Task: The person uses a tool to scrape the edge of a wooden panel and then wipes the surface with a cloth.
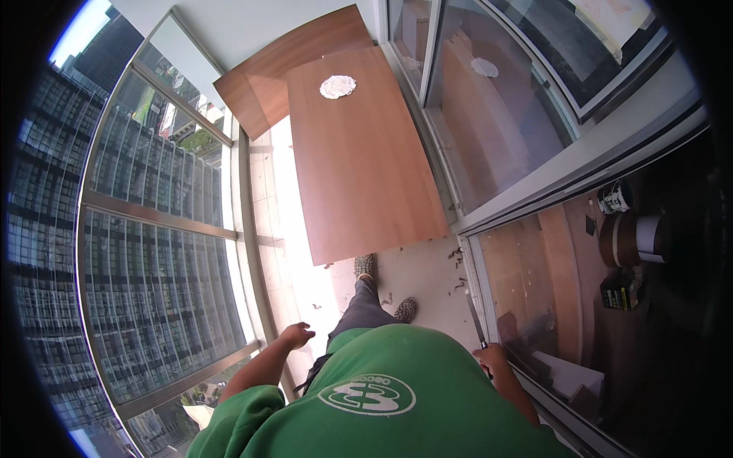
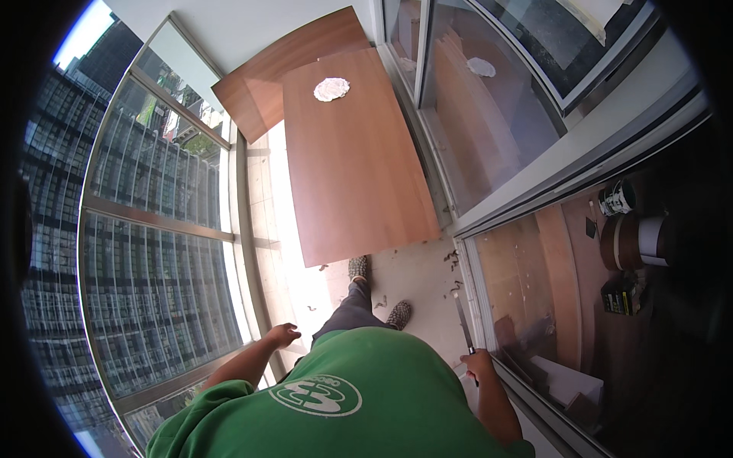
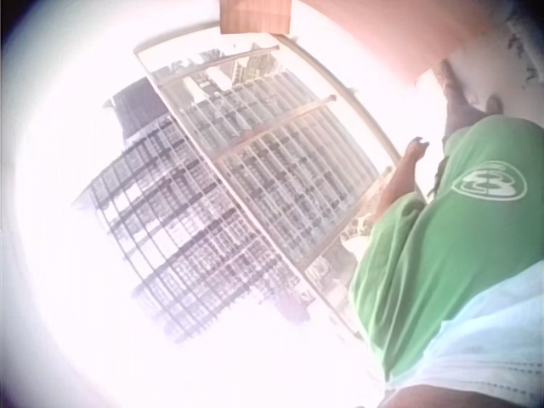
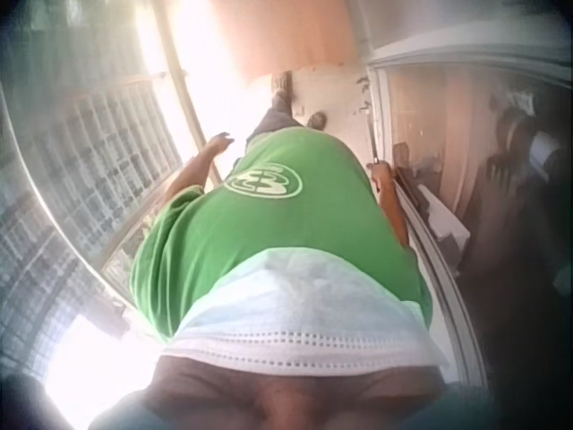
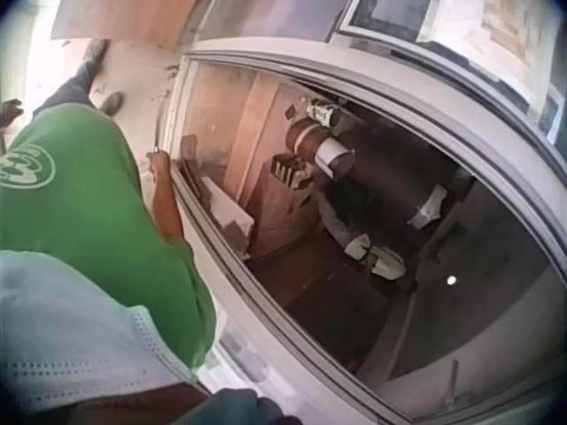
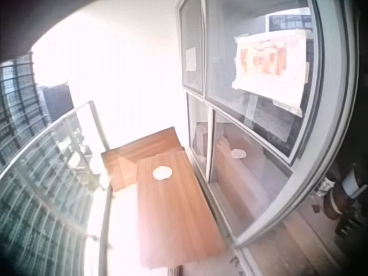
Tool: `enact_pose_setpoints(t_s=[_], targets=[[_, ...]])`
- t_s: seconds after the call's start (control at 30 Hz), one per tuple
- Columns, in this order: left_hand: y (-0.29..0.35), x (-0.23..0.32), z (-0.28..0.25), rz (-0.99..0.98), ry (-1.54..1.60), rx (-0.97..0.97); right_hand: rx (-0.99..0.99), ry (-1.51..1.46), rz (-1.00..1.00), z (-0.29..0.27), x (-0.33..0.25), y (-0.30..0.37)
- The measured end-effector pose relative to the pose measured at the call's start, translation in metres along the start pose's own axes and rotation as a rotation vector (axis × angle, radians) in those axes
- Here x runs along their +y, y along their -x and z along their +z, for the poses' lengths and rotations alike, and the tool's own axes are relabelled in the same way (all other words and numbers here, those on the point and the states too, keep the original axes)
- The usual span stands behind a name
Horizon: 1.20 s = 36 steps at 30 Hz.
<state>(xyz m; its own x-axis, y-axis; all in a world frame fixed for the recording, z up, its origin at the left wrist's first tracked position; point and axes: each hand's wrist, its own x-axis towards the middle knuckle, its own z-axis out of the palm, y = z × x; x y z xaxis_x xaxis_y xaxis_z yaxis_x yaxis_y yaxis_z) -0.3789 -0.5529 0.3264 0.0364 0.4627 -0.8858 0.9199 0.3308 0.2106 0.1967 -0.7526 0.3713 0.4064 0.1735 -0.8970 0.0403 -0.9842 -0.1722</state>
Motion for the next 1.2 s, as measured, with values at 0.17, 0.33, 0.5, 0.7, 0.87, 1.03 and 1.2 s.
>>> enact_pose_setpoints(t_s=[0.17, 0.33, 0.5, 0.7, 0.87, 1.03, 1.2], targets=[[0.031, -0.045, 0.036, -0.031, 0.081, 0.124, -0.058, 0.315, 0.008, -0.02, -0.003, 0.059], [0.051, -0.06, 0.044, -0.03, 0.125, 0.24, -0.098, 0.332, 0.085, -0.035, 0.046, -0.014], [0.059, -0.077, 0.057, -0.012, 0.274, 0.277, -0.119, 0.286, -0.095, -0.028, -0.011, -0.004], [0.055, -0.096, 0.048, 0.057, 0.407, 0.317, -0.117, 0.582, -0.298, 0.023, -0.082, 0.023], [0.064, -0.168, 0.054, -0.001, 0.586, 0.34, -0.047, 0.521, -0.349, 0.092, -0.123, 0.066], [0.067, -0.276, 0.091, -0.23, 0.681, 0.321, -0.044, 0.691, -0.393, 0.156, -0.173, 0.113], [0.078, -0.303, 0.142, -0.22, 0.947, -0.053, -0.102, 0.89, -0.449, 0.209, -0.212, 0.141]])
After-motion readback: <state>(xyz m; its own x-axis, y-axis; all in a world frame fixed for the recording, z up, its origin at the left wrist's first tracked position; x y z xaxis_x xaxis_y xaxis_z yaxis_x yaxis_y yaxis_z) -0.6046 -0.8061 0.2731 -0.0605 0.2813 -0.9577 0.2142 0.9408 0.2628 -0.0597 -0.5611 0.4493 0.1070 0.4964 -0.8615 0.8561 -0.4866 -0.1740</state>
